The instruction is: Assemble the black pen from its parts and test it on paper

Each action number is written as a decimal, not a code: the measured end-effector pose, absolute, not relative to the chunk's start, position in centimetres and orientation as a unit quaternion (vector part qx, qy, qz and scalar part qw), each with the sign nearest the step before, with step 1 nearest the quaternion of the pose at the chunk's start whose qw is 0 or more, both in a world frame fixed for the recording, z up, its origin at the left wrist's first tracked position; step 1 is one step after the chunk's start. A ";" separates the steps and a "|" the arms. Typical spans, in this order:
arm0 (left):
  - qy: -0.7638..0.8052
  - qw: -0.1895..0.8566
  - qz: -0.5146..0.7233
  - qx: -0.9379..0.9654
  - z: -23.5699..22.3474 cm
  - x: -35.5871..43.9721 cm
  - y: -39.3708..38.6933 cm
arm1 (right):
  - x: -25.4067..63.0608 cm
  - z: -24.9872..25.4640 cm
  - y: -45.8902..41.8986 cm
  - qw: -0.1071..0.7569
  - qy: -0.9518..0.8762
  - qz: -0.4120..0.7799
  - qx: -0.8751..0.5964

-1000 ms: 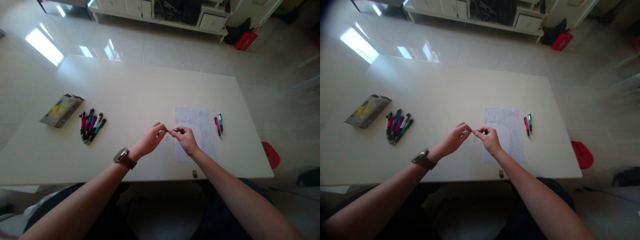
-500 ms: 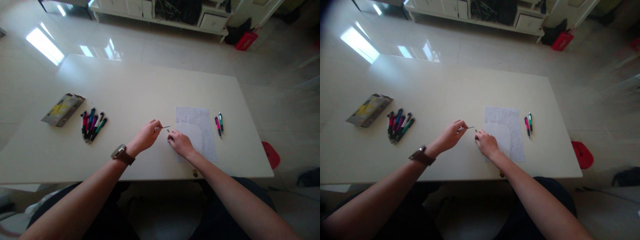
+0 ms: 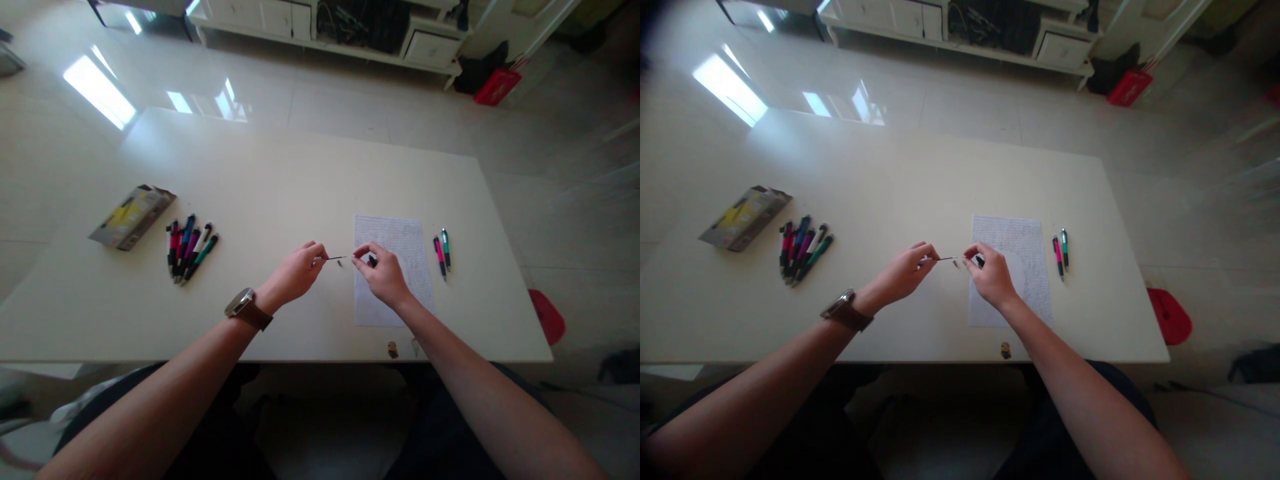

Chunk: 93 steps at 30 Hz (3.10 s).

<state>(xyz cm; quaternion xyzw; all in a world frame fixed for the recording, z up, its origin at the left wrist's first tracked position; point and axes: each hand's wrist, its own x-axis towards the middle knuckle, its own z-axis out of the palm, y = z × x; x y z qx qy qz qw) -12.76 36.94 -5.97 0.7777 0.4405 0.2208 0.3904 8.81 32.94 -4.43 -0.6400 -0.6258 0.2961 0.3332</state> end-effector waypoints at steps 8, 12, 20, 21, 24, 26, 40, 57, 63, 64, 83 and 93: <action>0.432 0.380 0.216 0.789 -6.0 -12.7 36.7 | 8.6 -4.5 32.7 0.334 -0.621 0.320 -0.633; 0.436 0.381 0.214 0.787 -6.1 -12.6 36.7 | 8.4 -4.6 32.6 0.329 -0.622 0.329 -0.630; 0.415 0.403 0.198 0.791 -5.8 -12.5 36.4 | 8.1 -4.5 32.4 0.313 -0.645 0.339 -0.609; 0.410 0.409 0.197 0.791 -5.7 -12.5 36.4 | 8.0 -4.5 32.3 0.311 -0.648 0.343 -0.604; 0.397 0.424 0.199 0.789 -5.7 -12.3 36.2 | 7.8 -4.4 32.1 0.304 -0.657 0.356 -0.591; 0.398 0.429 0.199 0.786 -5.7 -12.3 36.2 | 7.7 -4.3 32.0 0.314 -0.649 0.362 -0.591; 0.425 0.427 0.213 0.769 -5.1 -12.5 36.6 | 9.0 -4.5 33.4 0.448 -0.522 0.370 -0.625; 0.438 0.416 0.233 0.762 -5.1 -12.5 36.8 | 8.8 -5.4 33.7 0.524 -0.405 0.441 -0.606; 0.441 0.425 0.234 0.755 -5.5 -12.5 36.7 | 8.4 -5.6 33.4 0.478 -0.444 0.469 -0.595; 0.440 0.435 0.232 0.751 -5.5 -12.5 36.7 | 8.3 -5.7 33.3 0.469 -0.452 0.477 -0.590; 0.403 0.455 0.231 0.760 -5.3 -12.7 36.7 | 7.9 -5.8 32.3 0.391 -0.538 0.452 -0.594; 0.386 0.434 0.250 0.774 -4.9 -12.5 36.5 | 7.6 -5.1 32.1 0.327 -0.603 0.396 -0.611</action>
